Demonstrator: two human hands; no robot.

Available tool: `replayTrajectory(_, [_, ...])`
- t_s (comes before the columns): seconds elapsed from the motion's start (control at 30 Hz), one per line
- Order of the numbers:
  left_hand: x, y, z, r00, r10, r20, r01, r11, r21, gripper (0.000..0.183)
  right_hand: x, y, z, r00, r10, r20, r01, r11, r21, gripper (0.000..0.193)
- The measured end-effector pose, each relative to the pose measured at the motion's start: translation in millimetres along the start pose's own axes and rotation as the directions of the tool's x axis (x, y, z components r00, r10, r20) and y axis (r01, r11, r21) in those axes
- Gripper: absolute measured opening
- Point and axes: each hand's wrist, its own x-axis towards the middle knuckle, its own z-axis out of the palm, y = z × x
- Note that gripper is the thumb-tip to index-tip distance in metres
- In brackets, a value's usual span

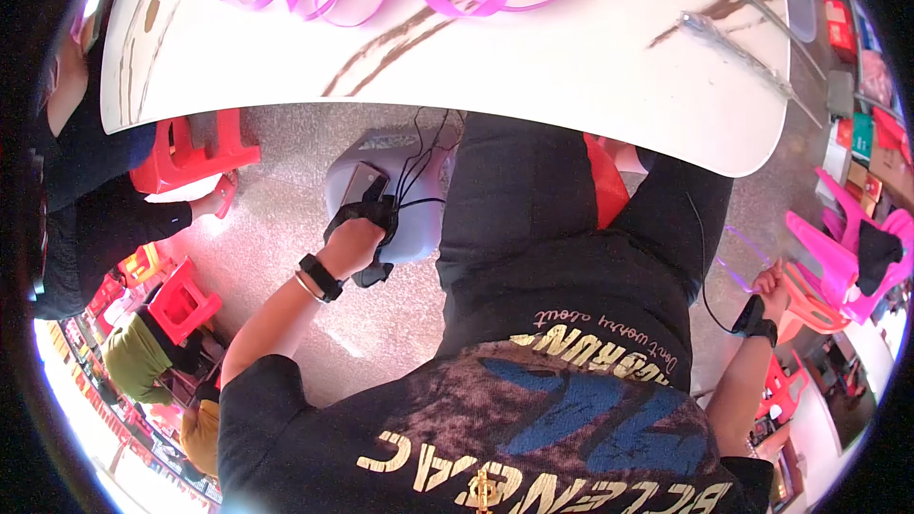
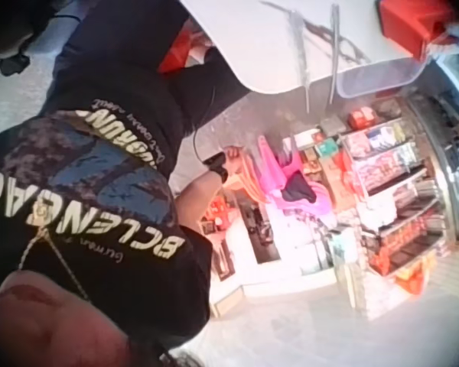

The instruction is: Tying purple plastic ribbons into loops using a small wooden jig.

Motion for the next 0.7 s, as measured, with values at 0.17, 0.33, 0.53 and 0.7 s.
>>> replayTrajectory(0.17, [25,6,0,0.999,0.010,-0.052,-0.011,1.000,-0.024,0.016,-15,16,10,0.998,0.014,-0.058,-0.013,1.000,0.010,0.017])
replayTrajectory(0.33, [44,9,0,0.998,-0.025,-0.058,0.025,1.000,0.000,0.016,-13,11,-2,1.000,0.015,-0.024,-0.015,1.000,-0.026,0.018])
replayTrajectory(0.53, [66,-3,8,0.996,-0.010,-0.085,0.012,1.000,0.027,0.011,-5,10,-8,0.998,0.050,-0.036,-0.049,0.999,0.017,0.016])
replayTrajectory(0.7, [57,-15,23,0.996,-0.006,-0.091,0.002,0.999,-0.053,0.033,-7,17,-3,0.998,0.061,-0.022,-0.060,0.997,0.040,0.014])
